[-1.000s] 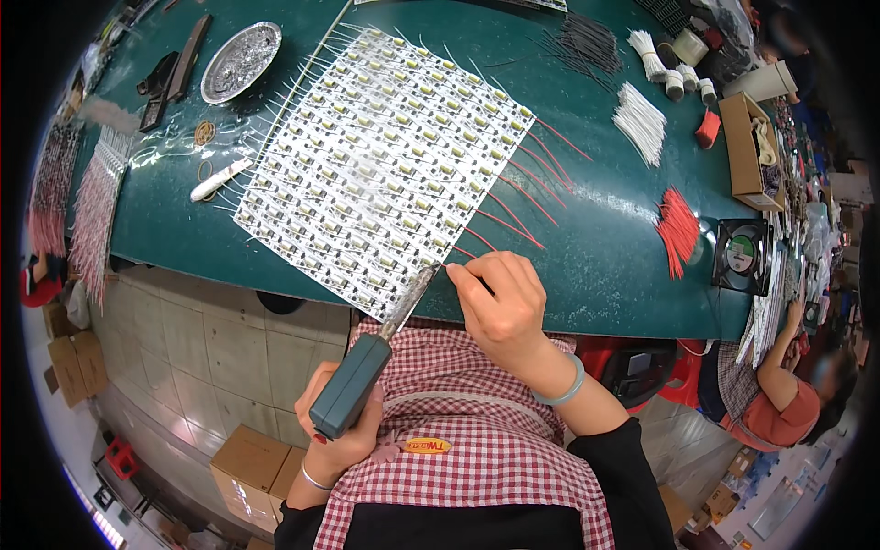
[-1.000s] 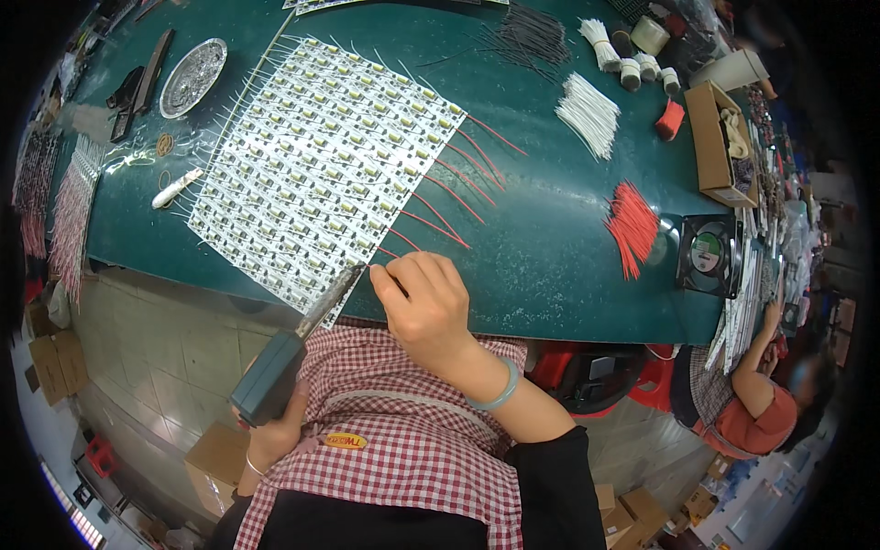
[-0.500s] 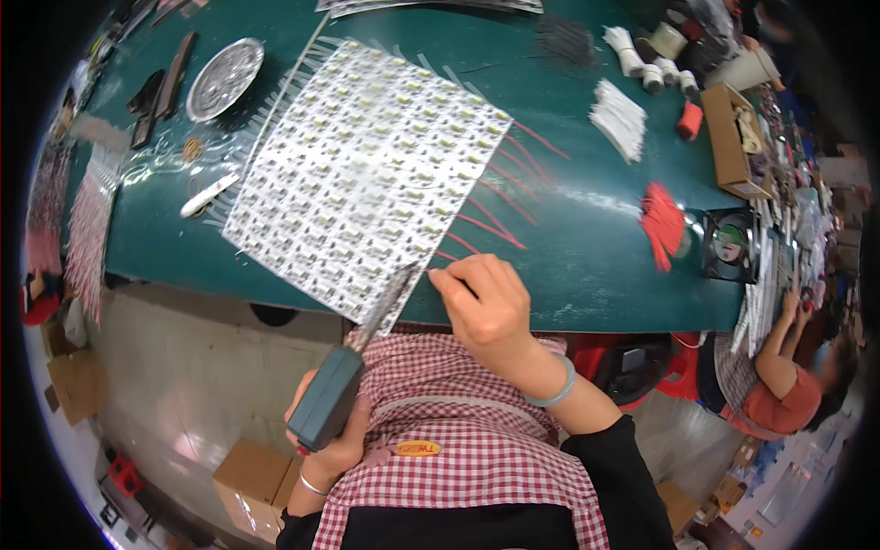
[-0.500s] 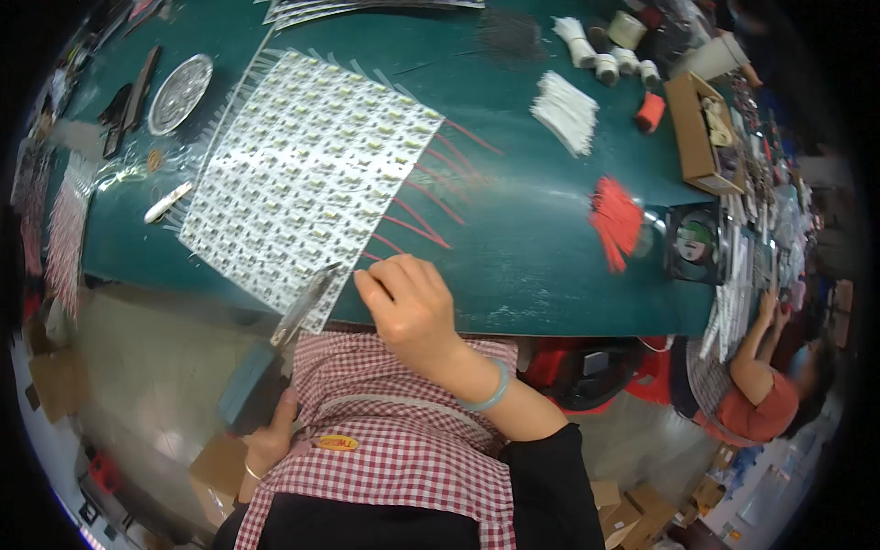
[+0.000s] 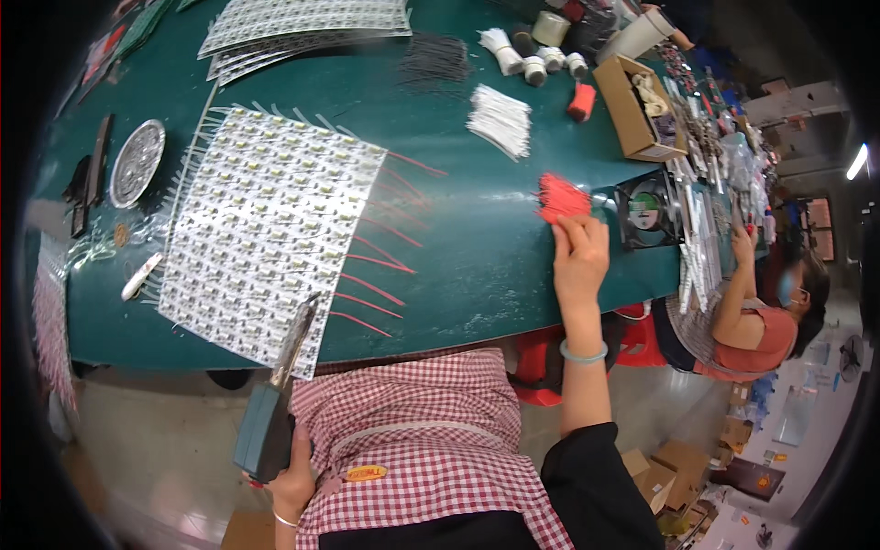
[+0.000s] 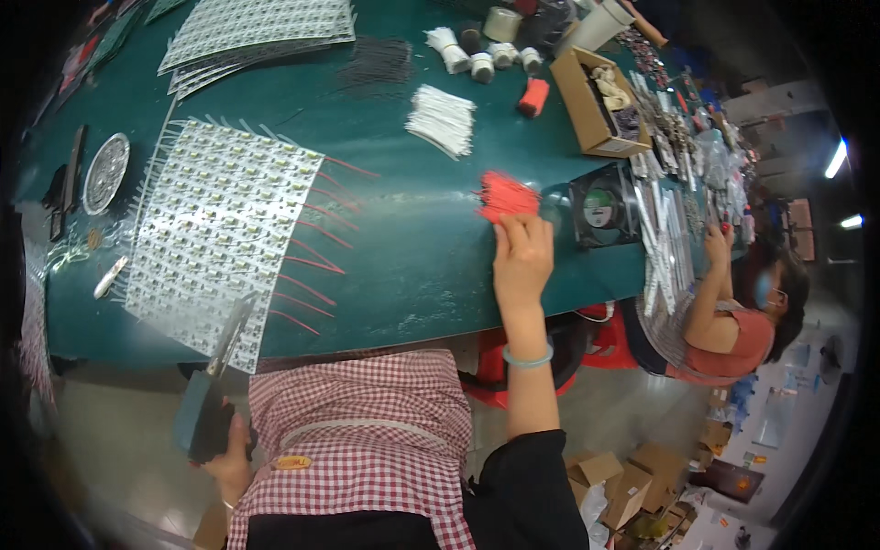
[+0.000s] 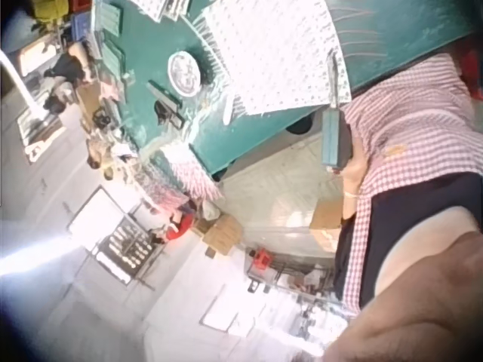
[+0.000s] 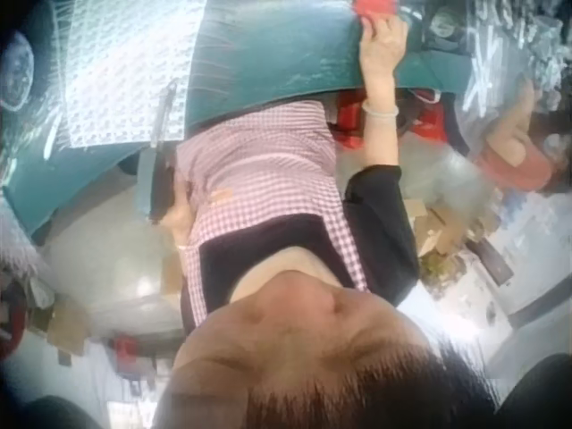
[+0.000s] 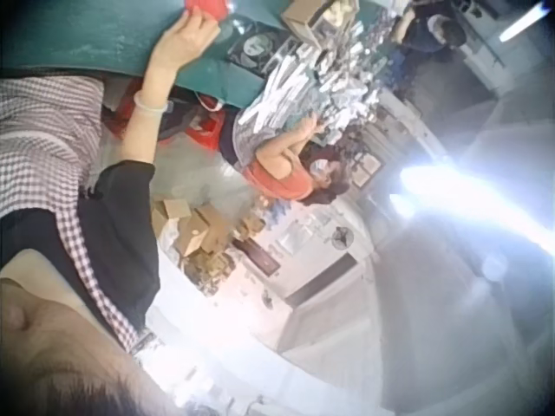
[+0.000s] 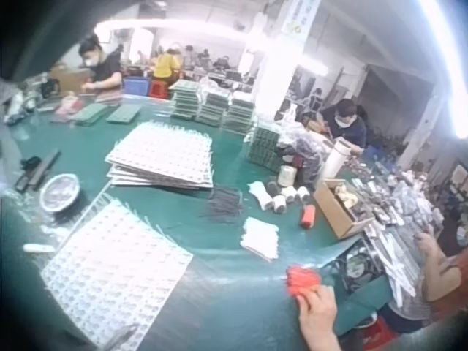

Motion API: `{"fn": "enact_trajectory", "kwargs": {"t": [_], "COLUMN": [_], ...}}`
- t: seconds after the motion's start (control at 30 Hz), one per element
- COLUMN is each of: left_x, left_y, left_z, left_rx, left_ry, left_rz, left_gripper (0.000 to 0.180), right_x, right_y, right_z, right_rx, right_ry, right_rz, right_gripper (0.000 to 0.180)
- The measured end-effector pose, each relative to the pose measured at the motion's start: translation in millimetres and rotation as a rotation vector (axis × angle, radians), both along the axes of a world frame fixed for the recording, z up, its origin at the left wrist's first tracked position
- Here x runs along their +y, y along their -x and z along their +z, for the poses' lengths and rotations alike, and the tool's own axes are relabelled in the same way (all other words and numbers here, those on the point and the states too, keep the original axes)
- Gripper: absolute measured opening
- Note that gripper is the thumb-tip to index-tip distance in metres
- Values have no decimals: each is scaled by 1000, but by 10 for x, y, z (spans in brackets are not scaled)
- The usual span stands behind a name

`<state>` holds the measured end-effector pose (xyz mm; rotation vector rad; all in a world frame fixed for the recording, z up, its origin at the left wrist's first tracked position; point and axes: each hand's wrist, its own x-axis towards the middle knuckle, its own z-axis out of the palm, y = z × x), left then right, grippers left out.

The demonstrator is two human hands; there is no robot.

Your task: The person uses a soldering iron to attach red and white wires to a grid of LED modules on a circuit board. They repeatedly pick wires from piles on the table, position them on the board, and apply the soldering iron to secure the connections.

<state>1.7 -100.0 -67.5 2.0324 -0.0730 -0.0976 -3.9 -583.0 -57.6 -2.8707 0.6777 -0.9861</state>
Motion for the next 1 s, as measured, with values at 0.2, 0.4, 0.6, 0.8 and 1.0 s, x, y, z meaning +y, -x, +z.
{"fn": "enact_trajectory", "kwargs": {"t": [0.2,0.4,0.6,0.8,1.0], "left_x": [-5,-46,-1,25,37], "left_y": [-10,-23,-76,-87,-70], "left_z": [127,165,161,167,188], "left_rx": [32,-23,-128,-41,-30], "left_ry": [61,51,19,56,104], "left_rz": [-30,-56,-109,-82,-99], "left_gripper": [38,39,39,39,39], "right_x": [-63,-92,-93,354,687], "right_y": [-81,-89,-83,-314,-718], "right_z": [-68,-127,-14,619,779], "right_rx": [-10,42,23,238,456], "right_ry": [26,70,50,225,597], "right_rz": [46,45,87,361,540], "right_gripper": [7,11,9,16,6]}}
